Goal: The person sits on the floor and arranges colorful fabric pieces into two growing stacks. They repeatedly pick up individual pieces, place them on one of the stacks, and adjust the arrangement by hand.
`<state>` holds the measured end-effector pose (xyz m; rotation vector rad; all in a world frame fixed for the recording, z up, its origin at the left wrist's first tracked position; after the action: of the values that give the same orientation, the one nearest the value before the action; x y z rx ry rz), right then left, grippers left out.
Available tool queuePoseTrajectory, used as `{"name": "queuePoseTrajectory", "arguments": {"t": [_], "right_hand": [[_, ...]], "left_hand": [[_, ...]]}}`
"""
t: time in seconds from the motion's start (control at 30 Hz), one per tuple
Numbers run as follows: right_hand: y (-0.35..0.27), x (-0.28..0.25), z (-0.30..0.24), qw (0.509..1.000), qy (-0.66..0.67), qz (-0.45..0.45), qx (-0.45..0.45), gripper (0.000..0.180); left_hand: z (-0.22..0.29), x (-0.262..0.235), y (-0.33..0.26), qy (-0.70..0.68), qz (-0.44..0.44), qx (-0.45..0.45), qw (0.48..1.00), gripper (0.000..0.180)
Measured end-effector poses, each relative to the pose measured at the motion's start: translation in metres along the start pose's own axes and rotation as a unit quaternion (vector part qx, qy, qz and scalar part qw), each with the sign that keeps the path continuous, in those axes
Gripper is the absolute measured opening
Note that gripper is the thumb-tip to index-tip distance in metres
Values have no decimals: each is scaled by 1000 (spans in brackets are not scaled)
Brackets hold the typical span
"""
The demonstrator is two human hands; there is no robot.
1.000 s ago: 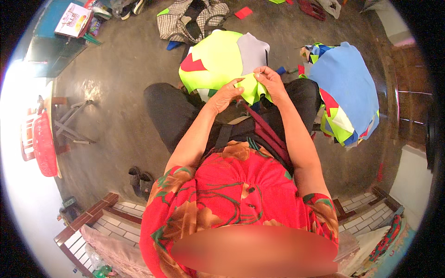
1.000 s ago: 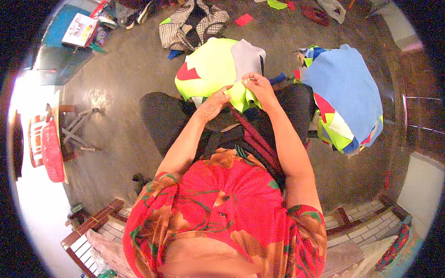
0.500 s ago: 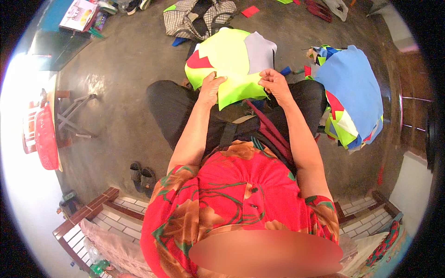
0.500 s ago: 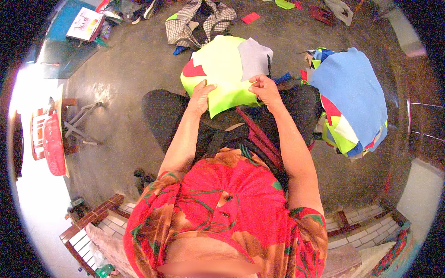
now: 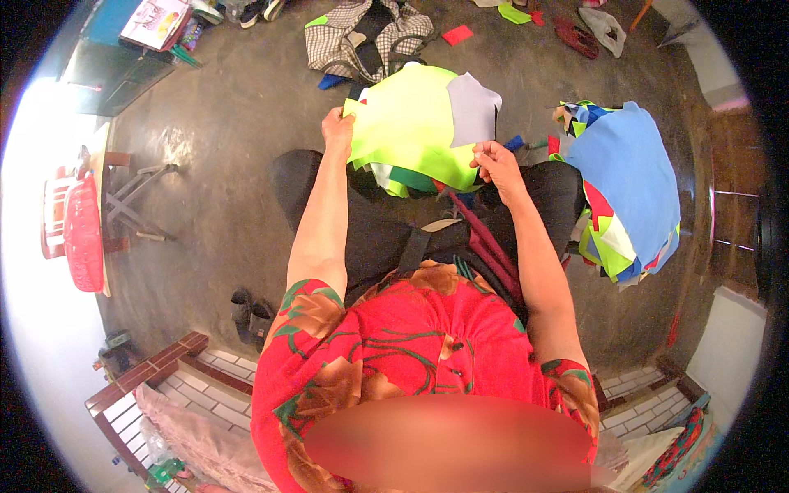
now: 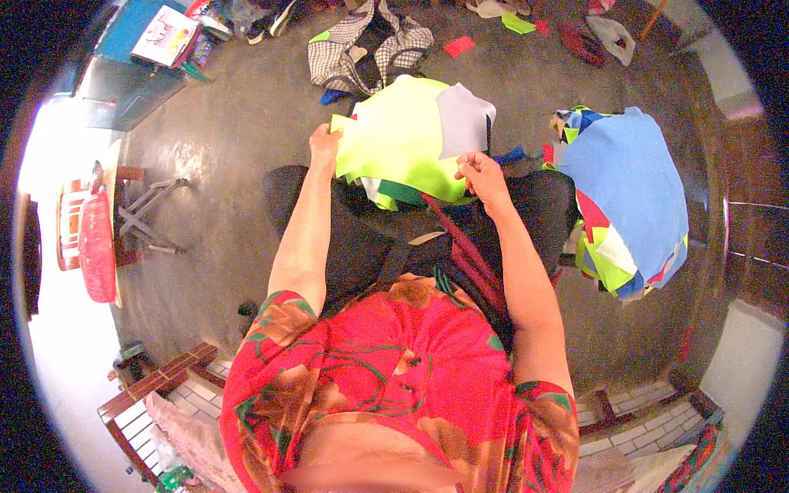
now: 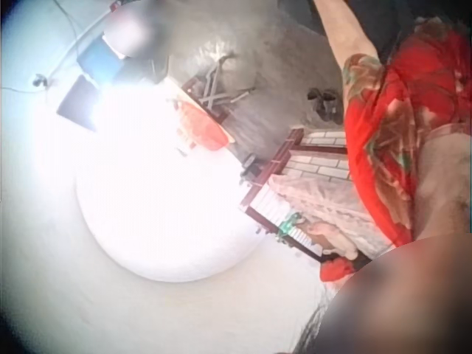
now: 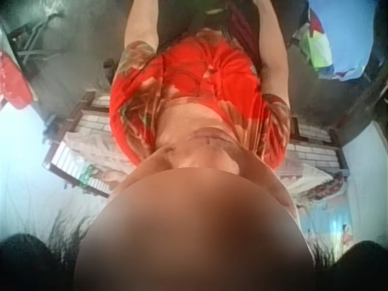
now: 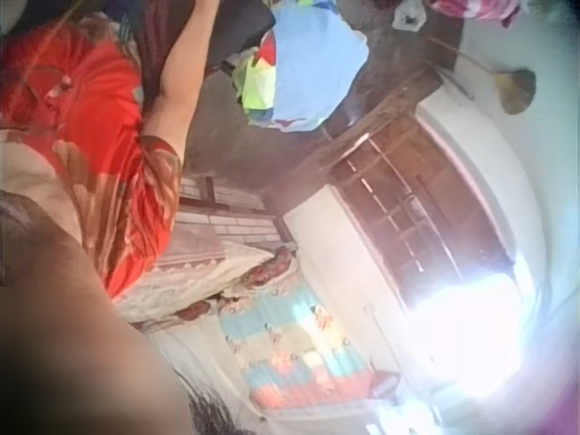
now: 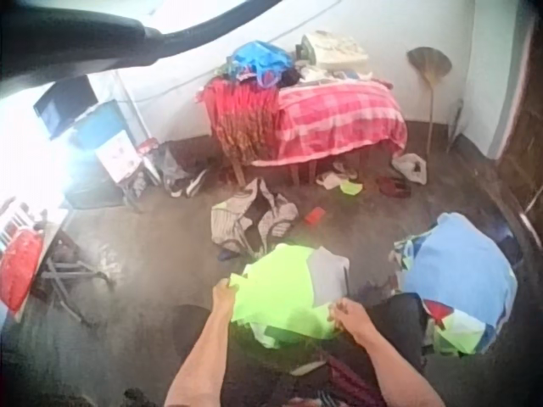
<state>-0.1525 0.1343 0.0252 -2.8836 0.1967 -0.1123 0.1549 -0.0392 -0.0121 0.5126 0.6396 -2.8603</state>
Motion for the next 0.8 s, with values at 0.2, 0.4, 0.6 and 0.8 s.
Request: {"name": "queuePoseTrajectory", "arguments": {"t": [0.2, 0.4, 0.6, 0.8], "right_hand": [[0, 0, 1, 1000, -5, -2, 7, 11], [1, -3, 2, 1000, -13, -1, 3, 12], [1, 3, 1, 1000, -4, -14, 4, 12], [0, 0, 2, 1000, -8, -12, 2, 13]], "left_hand": [[-38, -3, 16, -250, 26, -91, 964, 25], [-54, 10, 2, -477, -22, -276, 834, 40], [-79, 24, -15, -422, -76, -276, 860, 38], [-70, 33, -38, -439, -84, -212, 869, 40]]}}
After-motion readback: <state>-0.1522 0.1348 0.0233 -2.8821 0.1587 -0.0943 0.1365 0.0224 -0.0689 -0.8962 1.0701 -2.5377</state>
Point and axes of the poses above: each hand's wrist, its own y-axis towards the middle knuckle, its own x-axis out of the palm, z = x × y, the point moved 5 cm from there along y, towards the middle knuckle, and after that the axes turned 9 degrees about -x, right-handed, at the moved point
